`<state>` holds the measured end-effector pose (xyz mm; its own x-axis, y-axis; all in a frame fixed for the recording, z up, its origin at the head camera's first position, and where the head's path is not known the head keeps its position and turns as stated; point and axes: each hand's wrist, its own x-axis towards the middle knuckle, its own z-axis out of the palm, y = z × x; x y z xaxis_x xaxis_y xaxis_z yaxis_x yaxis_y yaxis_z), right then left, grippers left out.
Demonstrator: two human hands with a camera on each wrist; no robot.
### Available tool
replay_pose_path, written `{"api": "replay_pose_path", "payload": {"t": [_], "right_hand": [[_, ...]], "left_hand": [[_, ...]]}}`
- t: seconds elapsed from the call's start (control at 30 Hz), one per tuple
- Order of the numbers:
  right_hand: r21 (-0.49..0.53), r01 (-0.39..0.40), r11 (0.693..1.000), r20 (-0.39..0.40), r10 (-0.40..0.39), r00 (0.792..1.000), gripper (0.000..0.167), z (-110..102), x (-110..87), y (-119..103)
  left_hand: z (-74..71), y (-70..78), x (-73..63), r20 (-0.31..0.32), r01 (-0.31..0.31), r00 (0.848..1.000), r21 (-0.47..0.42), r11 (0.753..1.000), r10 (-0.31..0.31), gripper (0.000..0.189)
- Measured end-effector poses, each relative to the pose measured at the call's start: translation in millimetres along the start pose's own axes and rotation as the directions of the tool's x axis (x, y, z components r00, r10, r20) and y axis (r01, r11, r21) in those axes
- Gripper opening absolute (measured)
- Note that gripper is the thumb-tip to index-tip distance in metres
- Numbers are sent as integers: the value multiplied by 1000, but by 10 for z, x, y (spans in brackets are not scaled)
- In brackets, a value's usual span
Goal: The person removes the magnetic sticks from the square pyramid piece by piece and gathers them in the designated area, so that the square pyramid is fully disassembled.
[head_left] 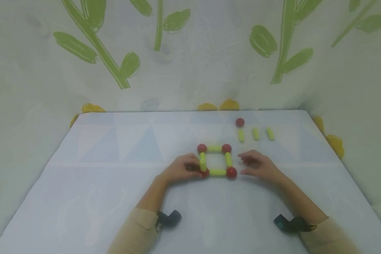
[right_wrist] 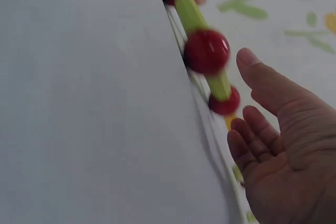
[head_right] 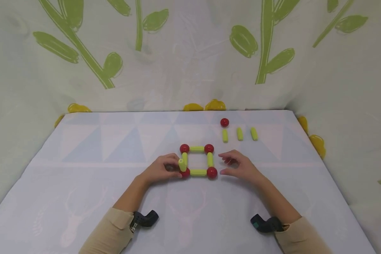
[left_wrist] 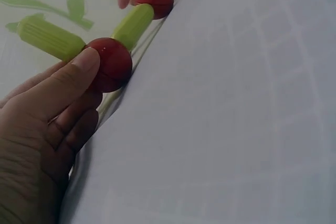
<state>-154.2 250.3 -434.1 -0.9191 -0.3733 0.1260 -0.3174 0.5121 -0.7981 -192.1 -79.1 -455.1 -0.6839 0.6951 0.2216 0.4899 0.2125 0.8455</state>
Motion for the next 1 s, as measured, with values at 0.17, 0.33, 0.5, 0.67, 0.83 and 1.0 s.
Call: {"api": "replay_pose_path", "payload": {"t": [0.17, 0.33, 0.5, 0.67, 0.83, 1.0], "right_hand": [[34, 103, 994, 37, -104, 994, 44, 225, 36, -97], [-17, 38, 999, 23, -38, 999, 35, 284, 27, -256], [15, 51, 999, 26, -51, 998, 34, 301, 44, -111], [52, 83, 995, 55, -86, 995, 36, 309, 59, -82], [28, 108, 994, 83, -110, 990, 36, 270, 52, -46], [22, 54, 998, 63, -55, 996, 34, 187, 39, 5]], "left_hand": [[0, 32, -5, 51, 1, 999, 5, 1000, -1, 26], [17, -9, 9, -2, 28, 1000, -6, 1000, -28, 31], [31, -40, 15, -166, 79, 984, 77, 994, -65, 65], [43, -43, 21, -131, 212, 972, 111, 971, -197, 100], [44, -52, 40, -88, 128, 990, 178, 976, -114, 90], [43, -97, 42, -133, -7, 990, 217, 976, 36, 59]]}}
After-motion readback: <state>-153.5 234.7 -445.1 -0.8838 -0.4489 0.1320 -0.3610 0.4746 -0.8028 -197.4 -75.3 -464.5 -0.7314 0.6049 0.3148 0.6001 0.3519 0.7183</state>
